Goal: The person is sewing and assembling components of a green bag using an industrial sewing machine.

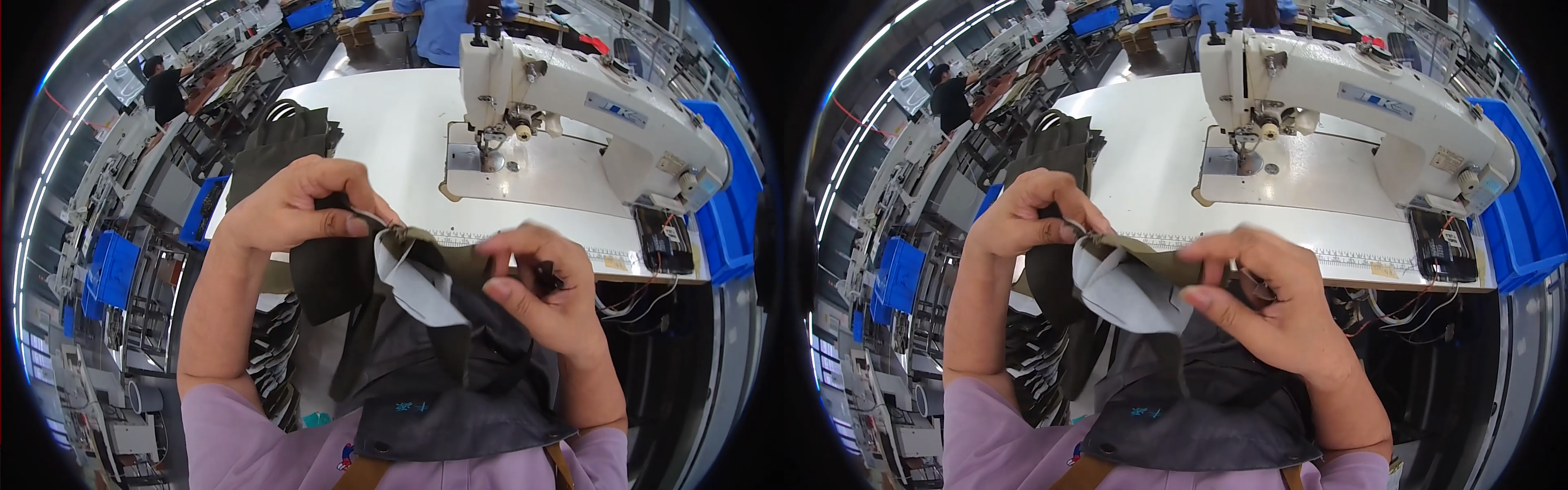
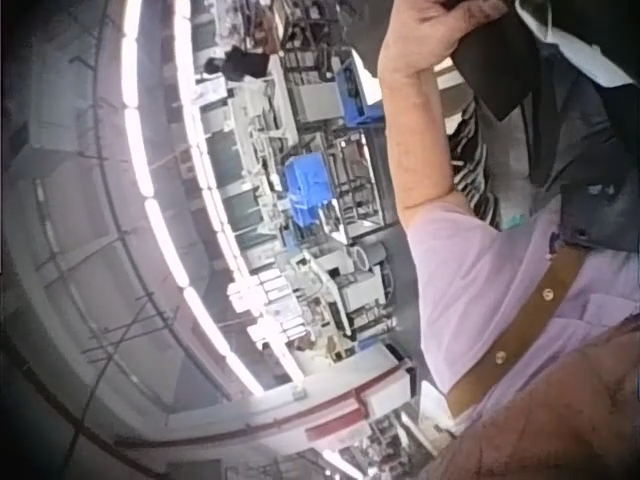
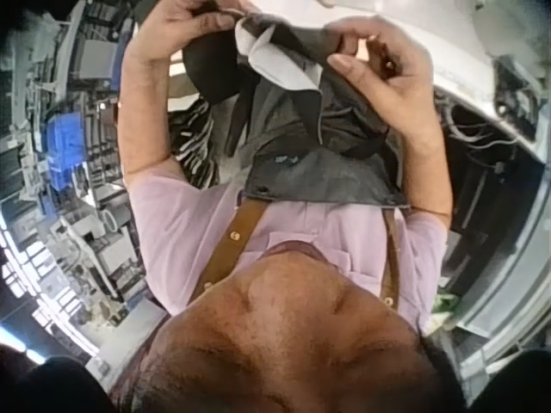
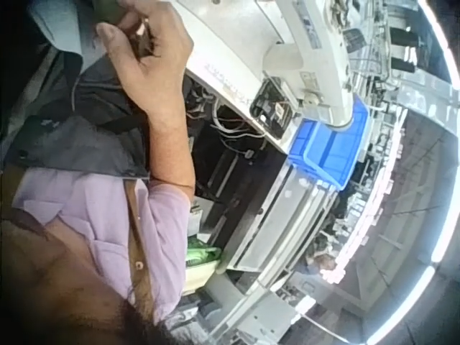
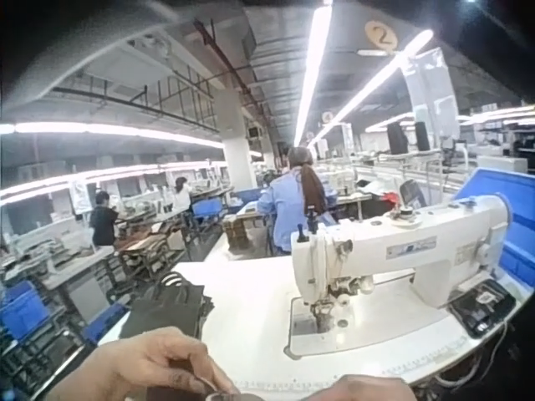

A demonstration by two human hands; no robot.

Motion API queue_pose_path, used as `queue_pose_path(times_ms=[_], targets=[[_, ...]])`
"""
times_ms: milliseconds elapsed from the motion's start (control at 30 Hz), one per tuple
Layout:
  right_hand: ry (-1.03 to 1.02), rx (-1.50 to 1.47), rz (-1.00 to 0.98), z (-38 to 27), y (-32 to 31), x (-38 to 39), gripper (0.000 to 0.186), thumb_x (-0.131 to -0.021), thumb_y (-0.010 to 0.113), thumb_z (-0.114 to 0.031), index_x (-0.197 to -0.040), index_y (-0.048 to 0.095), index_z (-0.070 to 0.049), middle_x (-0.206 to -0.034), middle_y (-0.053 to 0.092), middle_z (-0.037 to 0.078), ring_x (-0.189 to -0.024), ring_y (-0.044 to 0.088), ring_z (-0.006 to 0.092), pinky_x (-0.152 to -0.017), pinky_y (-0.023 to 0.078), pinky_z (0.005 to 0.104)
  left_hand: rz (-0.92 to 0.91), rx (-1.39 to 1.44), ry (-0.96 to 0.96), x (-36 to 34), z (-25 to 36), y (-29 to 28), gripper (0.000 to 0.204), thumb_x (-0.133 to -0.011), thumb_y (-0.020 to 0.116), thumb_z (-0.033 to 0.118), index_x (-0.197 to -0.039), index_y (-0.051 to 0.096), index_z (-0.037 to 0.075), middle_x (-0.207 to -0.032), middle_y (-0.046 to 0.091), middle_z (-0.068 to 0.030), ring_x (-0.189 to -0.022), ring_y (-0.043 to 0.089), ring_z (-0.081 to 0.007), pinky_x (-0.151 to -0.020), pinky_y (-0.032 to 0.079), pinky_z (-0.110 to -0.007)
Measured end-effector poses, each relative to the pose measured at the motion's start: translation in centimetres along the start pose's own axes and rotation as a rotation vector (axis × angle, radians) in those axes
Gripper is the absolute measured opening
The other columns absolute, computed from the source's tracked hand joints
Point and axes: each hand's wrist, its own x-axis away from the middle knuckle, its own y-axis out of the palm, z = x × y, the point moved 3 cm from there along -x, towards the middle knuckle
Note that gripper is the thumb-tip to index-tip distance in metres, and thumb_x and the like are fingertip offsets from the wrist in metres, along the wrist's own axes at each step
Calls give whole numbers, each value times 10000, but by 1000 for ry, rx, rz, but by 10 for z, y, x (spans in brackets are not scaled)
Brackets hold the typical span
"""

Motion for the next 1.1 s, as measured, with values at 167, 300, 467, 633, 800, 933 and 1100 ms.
queue_pose_path(times_ms=[167,300,467,633,800,933,1100], targets=[[-384,218,74,-19,26,-6,426,-779,833,-95,-1171,674,-45,-1033,654,126,-810,649,228,-630,505,312,-171,273,-169,-8,-2,8,215,-935,740,163,-945,632,-22,-1005,712,-65,-962,619,-112,-883,476,-278],[-116,28,145,15,33,4,116,-919,735,-87,-919,694,22,-676,610,49,-635,569,139,-629,463,263,-282,178,-204,-14,-24,14,168,-954,701,125,-989,616,-16,-992,670,-25,-933,572,-97,-859,461,-268],[77,-109,167,53,24,5,240,-1007,668,-200,-890,653,9,-702,541,-42,-686,431,36,-602,381,226,30,-357,-367,-18,-52,19,174,-826,661,-53,-994,663,-8,-937,709,-81,-951,671,-182,-893,505,-332],[73,-172,236,70,7,3,218,-1001,669,-168,-895,649,21,-758,595,-15,-740,506,59,-678,434,238,421,-777,36,-20,-29,42,236,-817,757,45,-1047,706,39,-1008,706,-87,-966,670,-220,-905,495,-324],[105,-249,158,65,2,9,183,-979,663,-102,-1068,700,54,-975,728,90,-902,649,130,-840,504,273,435,-260,-285,-11,-30,73,290,-845,786,126,-1097,700,11,-1010,701,-101,-910,653,-203,-858,499,-309],[65,-264,83,69,1,14,220,-974,664,-100,-1134,700,47,-1051,744,108,-944,662,136,-866,506,274,521,-371,-125,-19,-41,90,277,-836,769,56,-1099,694,11,-974,701,-96,-918,667,-194,-831,512,-308],[-231,137,252,73,-19,15,149,-804,676,99,-903,700,-9,-1046,769,152,-871,753,242,-737,568,283,593,-313,-139,-19,-48,100,231,-757,750,-45,-972,708,29,-905,686,-69,-857,675,-207,-799,531,-332]])
